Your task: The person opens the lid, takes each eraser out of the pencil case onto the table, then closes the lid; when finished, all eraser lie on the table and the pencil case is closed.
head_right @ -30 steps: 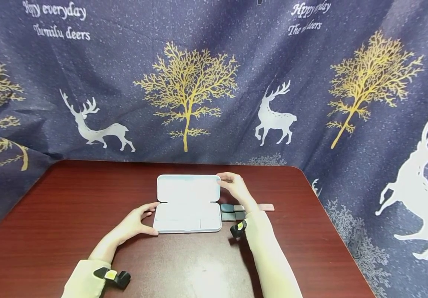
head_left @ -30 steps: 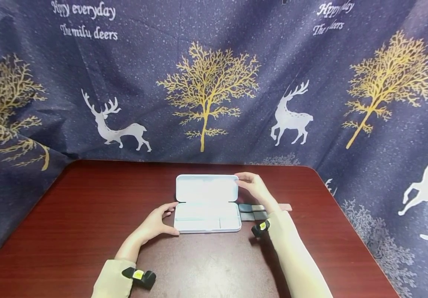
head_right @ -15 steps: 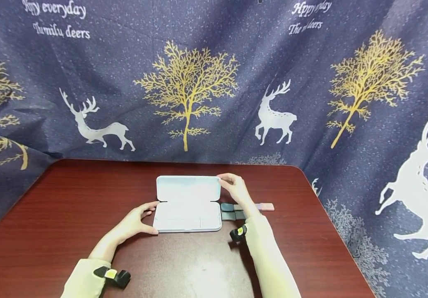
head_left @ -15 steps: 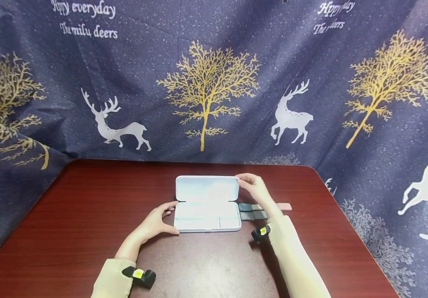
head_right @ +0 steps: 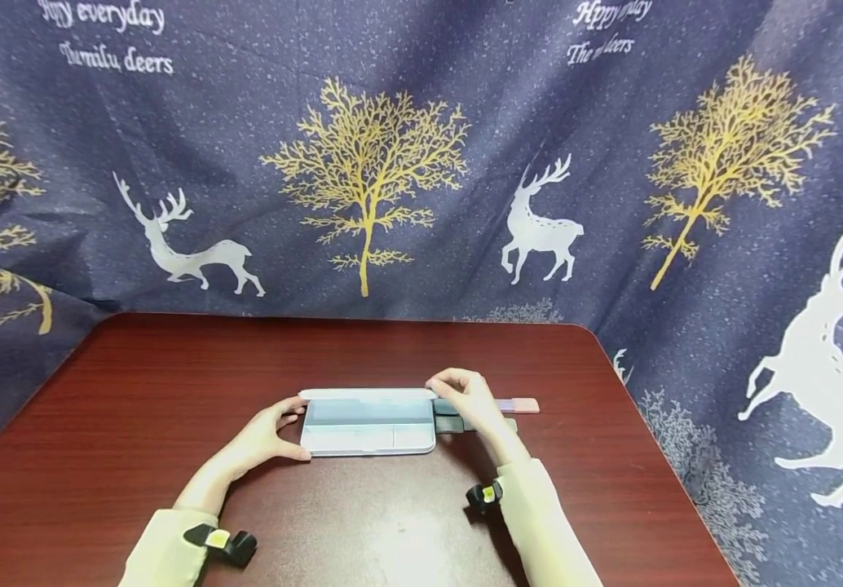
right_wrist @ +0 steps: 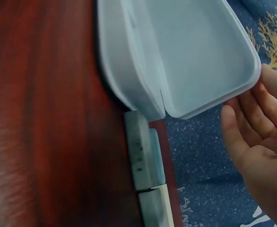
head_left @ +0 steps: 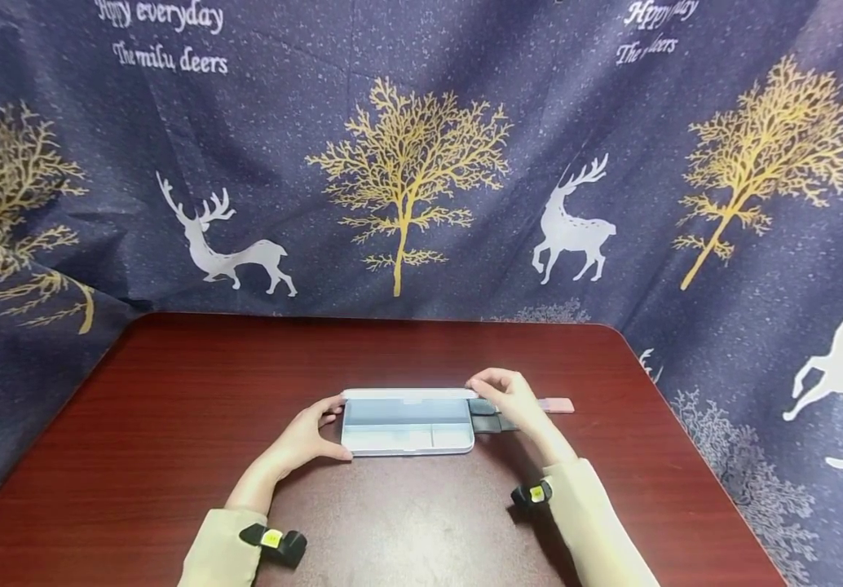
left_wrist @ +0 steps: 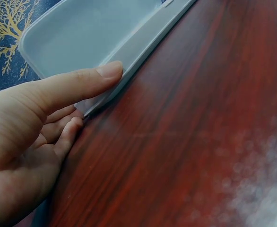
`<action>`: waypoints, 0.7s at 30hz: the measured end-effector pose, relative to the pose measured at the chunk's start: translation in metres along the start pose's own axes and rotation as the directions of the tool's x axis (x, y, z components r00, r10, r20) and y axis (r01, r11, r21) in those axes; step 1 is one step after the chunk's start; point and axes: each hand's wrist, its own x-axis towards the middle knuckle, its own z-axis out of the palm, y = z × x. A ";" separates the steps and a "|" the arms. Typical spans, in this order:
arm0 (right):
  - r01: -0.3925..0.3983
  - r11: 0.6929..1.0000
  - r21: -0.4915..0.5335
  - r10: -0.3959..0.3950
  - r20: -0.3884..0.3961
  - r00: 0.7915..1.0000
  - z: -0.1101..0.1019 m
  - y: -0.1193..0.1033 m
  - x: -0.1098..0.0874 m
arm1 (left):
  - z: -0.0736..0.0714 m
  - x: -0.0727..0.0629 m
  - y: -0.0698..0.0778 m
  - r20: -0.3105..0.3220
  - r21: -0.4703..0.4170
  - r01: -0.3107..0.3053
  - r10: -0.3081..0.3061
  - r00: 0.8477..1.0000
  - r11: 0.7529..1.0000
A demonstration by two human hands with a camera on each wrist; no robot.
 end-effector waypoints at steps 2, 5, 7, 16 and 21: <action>0.005 1.000 0.000 -0.005 0.025 1.000 0.001 0.000 -0.005 | 0.000 0.000 0.000 -0.002 0.001 0.008 -0.008 1.000 1.000; 0.000 1.000 0.002 0.000 0.056 0.998 0.004 0.000 -0.012 | 0.000 0.000 0.001 -0.003 0.006 0.002 -0.002 1.000 1.000; -0.017 1.000 0.007 0.017 0.072 0.997 0.006 0.000 -0.015 | 0.000 -0.001 0.001 -0.007 0.017 -0.011 0.012 1.000 1.000; -0.099 0.995 -0.012 0.100 0.099 0.990 0.010 0.004 -0.023 | 0.000 -0.002 0.000 0.003 0.047 -0.077 0.077 0.997 0.996; -0.067 0.998 -0.012 0.068 0.130 0.989 0.009 0.009 -0.024 | -0.001 -0.001 0.000 0.013 0.033 -0.071 0.071 0.997 0.997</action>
